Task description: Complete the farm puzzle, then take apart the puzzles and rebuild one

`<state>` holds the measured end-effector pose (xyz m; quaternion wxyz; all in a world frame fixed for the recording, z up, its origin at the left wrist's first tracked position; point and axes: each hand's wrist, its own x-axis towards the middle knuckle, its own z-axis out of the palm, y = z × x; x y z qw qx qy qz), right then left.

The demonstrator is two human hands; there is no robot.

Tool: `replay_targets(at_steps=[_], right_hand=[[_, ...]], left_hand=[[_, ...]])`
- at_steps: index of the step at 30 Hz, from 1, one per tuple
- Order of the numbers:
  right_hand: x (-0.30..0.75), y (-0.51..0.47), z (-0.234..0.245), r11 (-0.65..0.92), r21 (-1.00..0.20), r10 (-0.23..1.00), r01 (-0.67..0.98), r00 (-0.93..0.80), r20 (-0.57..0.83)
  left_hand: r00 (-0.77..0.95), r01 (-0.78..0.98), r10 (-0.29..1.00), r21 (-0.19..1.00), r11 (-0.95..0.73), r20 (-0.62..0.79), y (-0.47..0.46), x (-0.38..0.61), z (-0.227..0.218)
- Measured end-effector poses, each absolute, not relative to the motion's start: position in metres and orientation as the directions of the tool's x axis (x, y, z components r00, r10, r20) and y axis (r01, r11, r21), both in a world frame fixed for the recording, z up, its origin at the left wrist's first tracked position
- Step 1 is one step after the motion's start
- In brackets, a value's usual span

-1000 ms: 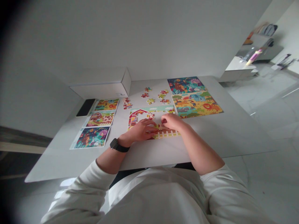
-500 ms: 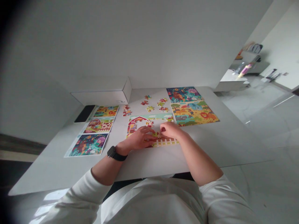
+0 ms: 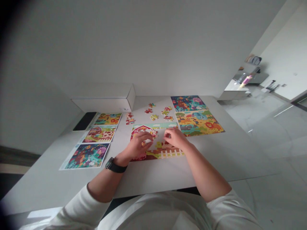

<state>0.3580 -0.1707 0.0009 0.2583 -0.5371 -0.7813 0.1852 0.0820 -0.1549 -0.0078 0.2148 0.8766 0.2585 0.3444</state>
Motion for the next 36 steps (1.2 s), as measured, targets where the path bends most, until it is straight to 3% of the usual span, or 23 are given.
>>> replay_targets(at_steps=[3, 6, 18, 24, 36], right_hand=[[0.361, -0.169, -0.004, 0.376, -0.548, 0.926, 0.748, -0.276, 0.258], [0.362, -0.168, -0.01, 0.351, -0.529, 0.936, 0.772, -0.274, 0.222], [0.363, -0.167, -0.018, 0.35, -0.556, 0.936, 0.754, -0.27, 0.225], [0.367, -0.162, -0.021, 0.305, -0.614, 0.948, 0.728, -0.17, 0.27], [0.365, -0.154, -0.014, 0.287, -0.703, 0.931, 0.651, -0.018, 0.364]], left_hand=[[0.487, 0.3, 0.683, 0.63, -0.716, 0.544, -0.151, 0.079, -0.008], [0.403, 0.304, 0.74, 0.684, -0.664, 0.539, -0.152, 0.079, -0.007], [0.349, 0.278, 0.836, 0.804, -0.525, 0.424, -0.156, 0.077, -0.011], [0.335, 0.278, 0.811, 0.772, -0.572, 0.48, -0.158, 0.075, -0.006], [0.214, 0.208, 0.838, 0.815, -0.541, 0.502, -0.162, 0.073, -0.008]])
